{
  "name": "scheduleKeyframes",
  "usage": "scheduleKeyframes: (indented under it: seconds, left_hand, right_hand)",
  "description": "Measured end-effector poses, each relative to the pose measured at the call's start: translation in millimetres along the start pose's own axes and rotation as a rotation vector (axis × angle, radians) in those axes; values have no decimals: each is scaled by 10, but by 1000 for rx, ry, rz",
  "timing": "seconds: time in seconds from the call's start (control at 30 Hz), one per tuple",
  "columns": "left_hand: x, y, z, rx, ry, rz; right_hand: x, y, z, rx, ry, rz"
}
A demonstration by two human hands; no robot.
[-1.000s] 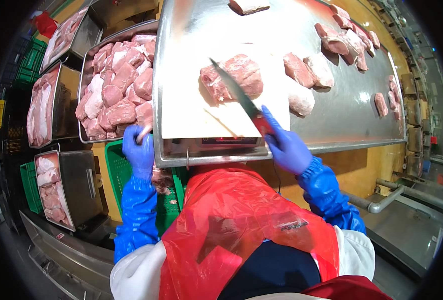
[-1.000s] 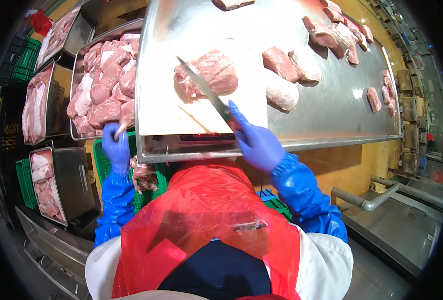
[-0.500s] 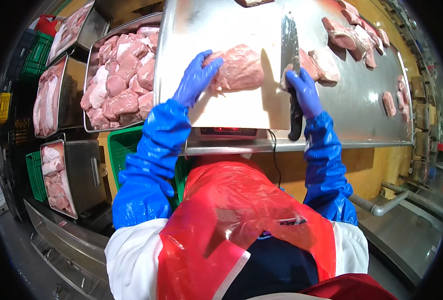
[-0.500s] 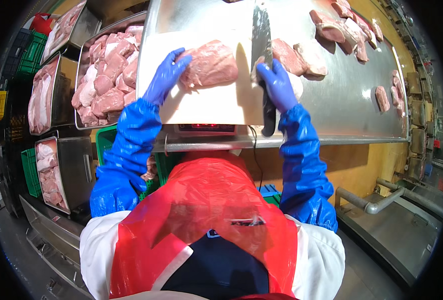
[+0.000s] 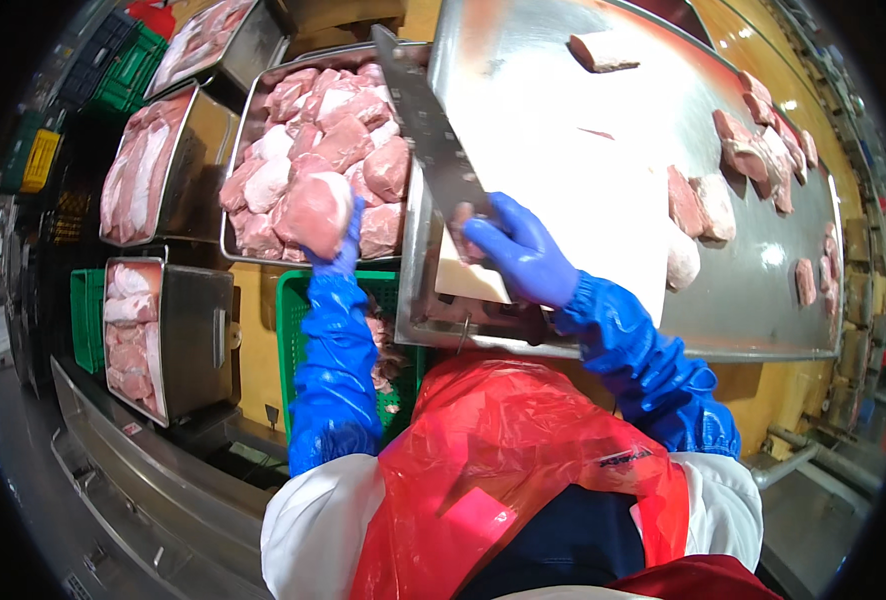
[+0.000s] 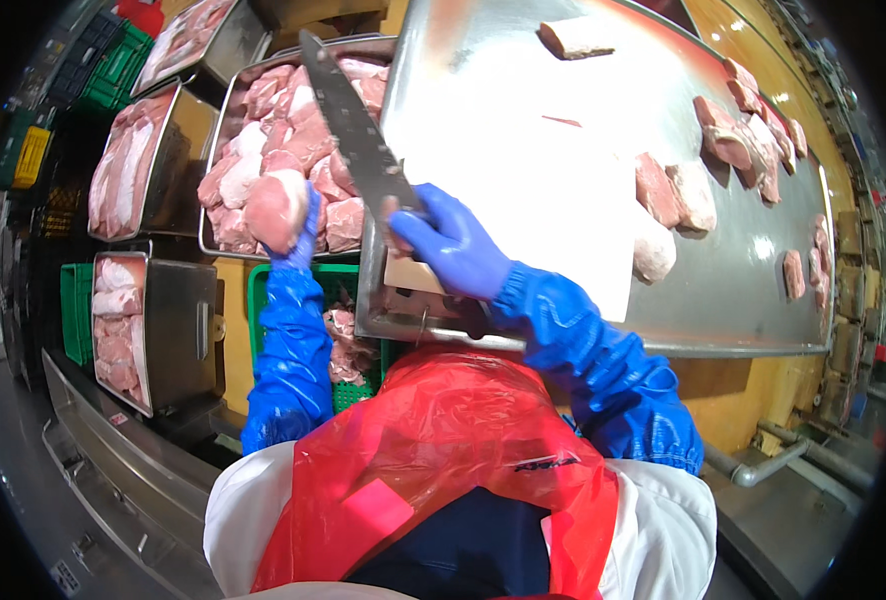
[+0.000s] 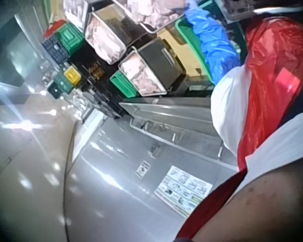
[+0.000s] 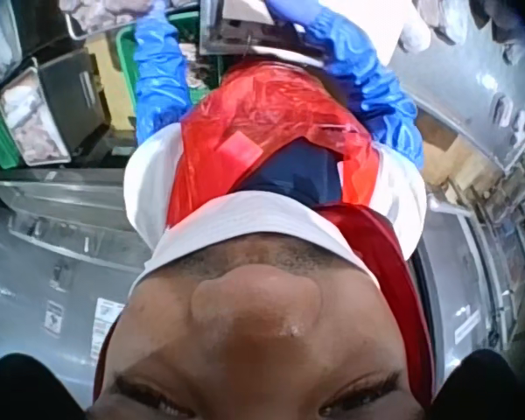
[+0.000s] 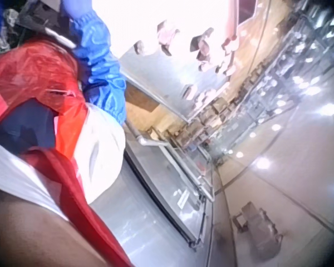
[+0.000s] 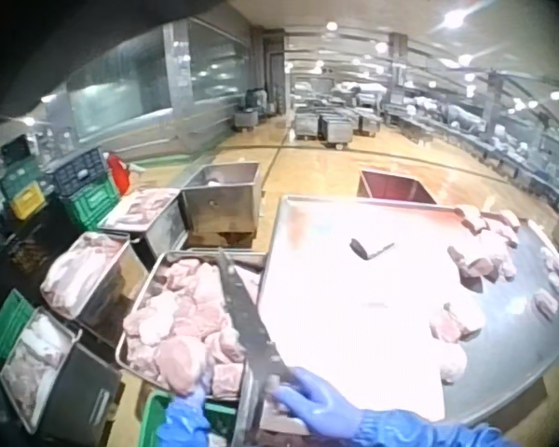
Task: The person cuts large pieces of raw meat into smaller portions using a knife on a metal table. The cut pieces are placed into a green basket below the table.
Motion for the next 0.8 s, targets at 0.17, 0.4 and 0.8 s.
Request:
scheduleKeyframes:
  seconds: [0.17,0.4,0.8]
  left_hand:
    - [-1449,-981,475,-474,-741,-37]
    - [1995,-695,825,-382,981,-150]
    - [6235,1503,2424,-746,122,1265]
  right_hand:
    - [-389,600,-871,219,-39,-35]
    - [-26,2797,-2884,1061,-4,-115]
    - [1356,3128,-3820,1252,-657,-156]
Point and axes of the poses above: each hand's wrist, its own y-axis away from the middle knuckle, its own z-axis out of the palm, x = y × z, the point moved 5 cm from there along -y, towards the middle knuckle, and after that the axes turned 10 degrees about -y, right-handed, at the moved point
